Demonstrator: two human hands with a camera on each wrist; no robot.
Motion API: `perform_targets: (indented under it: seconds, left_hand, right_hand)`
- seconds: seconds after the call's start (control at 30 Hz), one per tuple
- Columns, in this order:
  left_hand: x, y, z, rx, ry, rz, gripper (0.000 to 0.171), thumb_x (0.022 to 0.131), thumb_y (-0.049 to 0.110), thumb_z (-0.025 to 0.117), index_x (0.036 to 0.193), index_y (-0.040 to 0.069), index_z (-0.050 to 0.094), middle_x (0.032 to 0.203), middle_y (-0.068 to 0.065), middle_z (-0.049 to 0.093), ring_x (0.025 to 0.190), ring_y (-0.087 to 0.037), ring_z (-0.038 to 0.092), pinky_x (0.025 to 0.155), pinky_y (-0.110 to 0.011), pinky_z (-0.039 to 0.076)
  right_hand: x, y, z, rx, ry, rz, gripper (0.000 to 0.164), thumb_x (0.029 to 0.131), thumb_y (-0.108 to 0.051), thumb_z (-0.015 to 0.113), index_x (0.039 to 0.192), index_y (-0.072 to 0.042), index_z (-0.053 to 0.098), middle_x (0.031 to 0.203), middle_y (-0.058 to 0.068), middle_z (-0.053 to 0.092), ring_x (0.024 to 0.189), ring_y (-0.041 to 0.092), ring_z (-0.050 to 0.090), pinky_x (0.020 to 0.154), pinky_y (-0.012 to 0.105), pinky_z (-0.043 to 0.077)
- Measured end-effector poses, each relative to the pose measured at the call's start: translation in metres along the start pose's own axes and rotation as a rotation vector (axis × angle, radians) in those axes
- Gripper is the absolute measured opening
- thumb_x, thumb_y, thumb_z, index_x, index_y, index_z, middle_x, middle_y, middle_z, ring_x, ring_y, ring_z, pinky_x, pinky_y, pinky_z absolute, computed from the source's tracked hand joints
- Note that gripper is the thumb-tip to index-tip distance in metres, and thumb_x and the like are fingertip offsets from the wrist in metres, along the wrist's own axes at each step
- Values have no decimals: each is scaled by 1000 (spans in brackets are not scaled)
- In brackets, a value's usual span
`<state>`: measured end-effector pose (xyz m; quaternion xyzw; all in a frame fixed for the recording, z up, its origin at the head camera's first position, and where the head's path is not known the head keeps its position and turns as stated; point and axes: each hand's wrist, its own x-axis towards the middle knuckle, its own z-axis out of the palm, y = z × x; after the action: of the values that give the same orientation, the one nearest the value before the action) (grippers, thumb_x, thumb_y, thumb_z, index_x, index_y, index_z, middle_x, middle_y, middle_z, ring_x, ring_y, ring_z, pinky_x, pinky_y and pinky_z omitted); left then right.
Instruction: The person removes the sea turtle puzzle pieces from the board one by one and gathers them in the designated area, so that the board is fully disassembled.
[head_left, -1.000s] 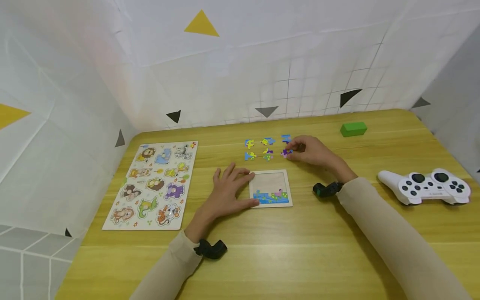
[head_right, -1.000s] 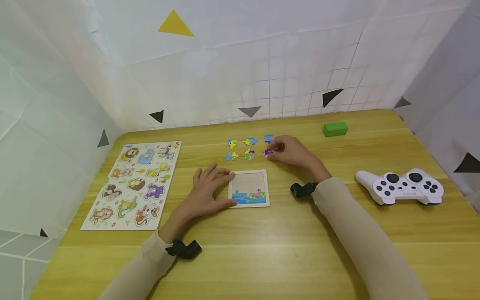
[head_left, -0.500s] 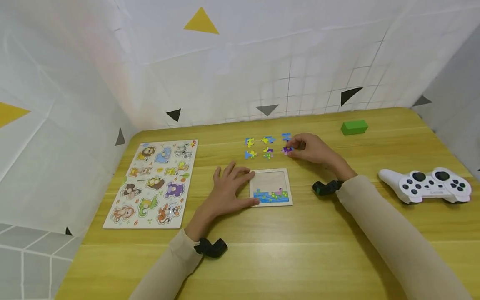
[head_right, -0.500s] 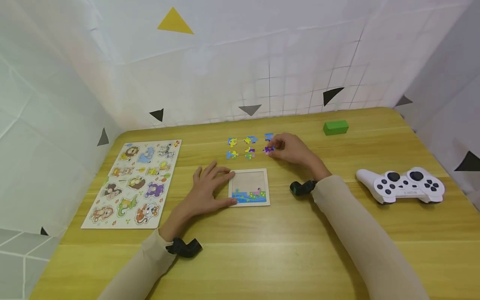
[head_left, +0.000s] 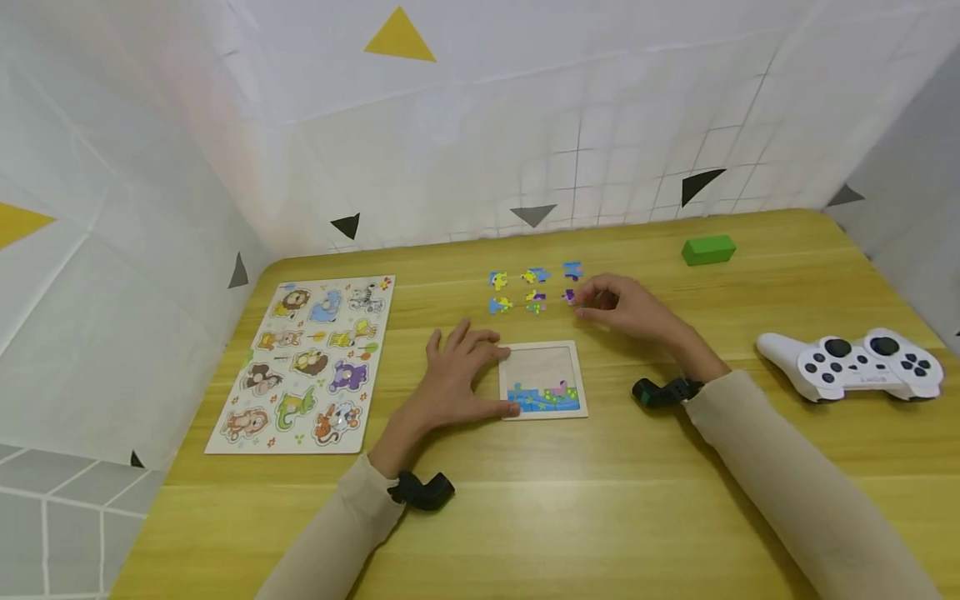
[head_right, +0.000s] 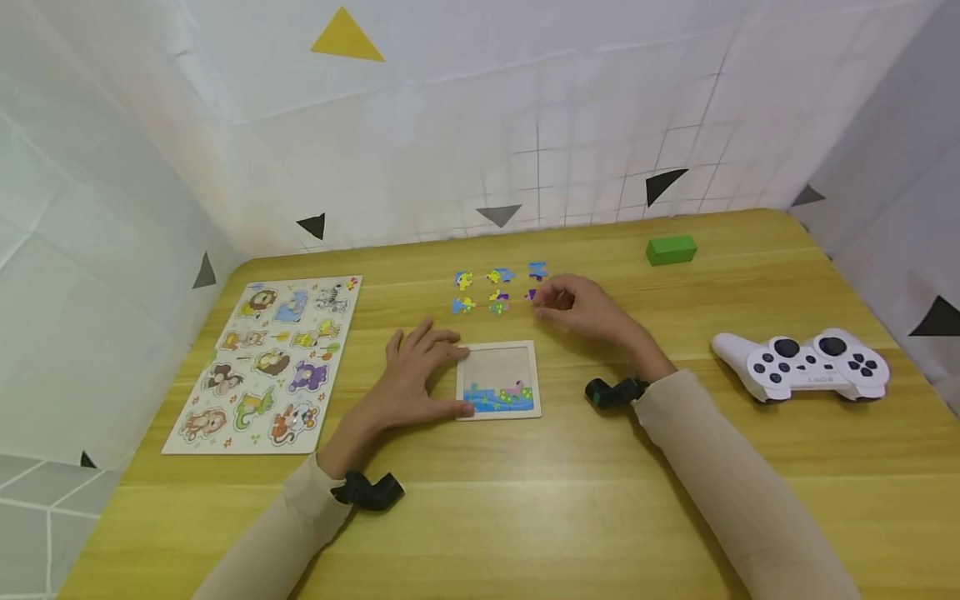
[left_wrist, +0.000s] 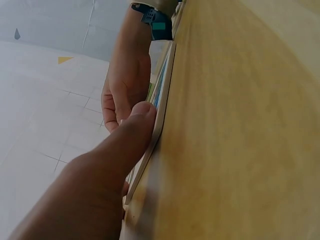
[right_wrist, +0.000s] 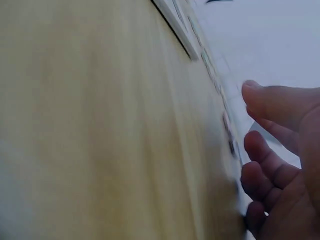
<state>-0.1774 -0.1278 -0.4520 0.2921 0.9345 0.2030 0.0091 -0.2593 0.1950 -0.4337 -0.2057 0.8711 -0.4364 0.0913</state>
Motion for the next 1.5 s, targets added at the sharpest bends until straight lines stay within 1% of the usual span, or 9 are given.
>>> perform_targets:
  seconds: [0.3,0.43,0.6,0.7,0.83,0.93,1.03,1.3,1.5]
  left_hand:
    - [-1,2,-1,-8,-22,-7,80,73,74,74,136,27,57,156,2,41,158,-42,11,117,-76,1]
    - [-1,2,-1,-8,-26,-4,80,73,75,74,134,28,57,156,2,40,158,-42,10,117,-76,1]
    - [0,2,-1,-4,-26,1,79,73,75,73,135,28,57,157,2,39,158,-41,10,117,-76,1]
    - [0,1,-1,-10,-23,5,75,77,74,70,135,28,57,157,1,40,158,-42,10,116,-76,1]
    - [-1,0,-1,-26,-7,19,57,90,65,60,134,27,58,156,-1,41,157,-44,12,116,-76,2]
    - [-1,-1,-1,-33,6,30,47,97,56,53,133,26,59,156,-2,42,156,-45,14,115,-77,3]
    - [-1,-2,-1,-37,16,35,43,99,51,54,133,25,59,155,-3,43,156,-46,16,115,-77,3]
    - [-1,-3,-1,-37,21,21,50,98,48,56,139,20,54,156,-1,43,156,-44,16,116,-76,2]
    - [-1,-3,-1,-54,25,23,47,97,49,58,134,19,57,155,-3,45,156,-44,17,116,-76,2]
  right_hand:
    - [-14,-24,21,-101,-149,-146,17,90,-22,79,105,-17,73,103,1,68,90,18,54,81,32,47]
    - [-19,-39,33,-125,-234,-202,21,89,-21,80,109,-19,76,103,1,66,92,21,53,80,35,45]
    - [-25,-57,46,-162,-318,-272,26,88,-22,81,114,-20,76,102,1,65,97,19,54,86,36,44]
    - [-28,-64,53,-203,-349,-327,29,87,-25,82,115,-21,76,99,0,64,94,17,54,84,34,42]
    - [-31,-69,63,-246,-376,-373,34,86,-29,82,118,-22,75,99,-2,63,88,15,49,79,31,36]
    - [-33,-71,67,-246,-375,-378,35,85,-28,83,118,-20,74,100,-1,63,89,15,50,80,31,36]
    - [-34,-72,68,-242,-358,-383,35,84,-27,84,116,-18,74,100,-1,63,91,16,52,82,32,38]
    - [-35,-76,70,-227,-358,-364,36,82,-26,87,113,-15,72,105,1,65,95,16,55,85,33,42]
    - [-38,-79,75,-230,-336,-297,33,81,-26,87,108,-18,71,102,-1,63,97,17,52,84,36,35]
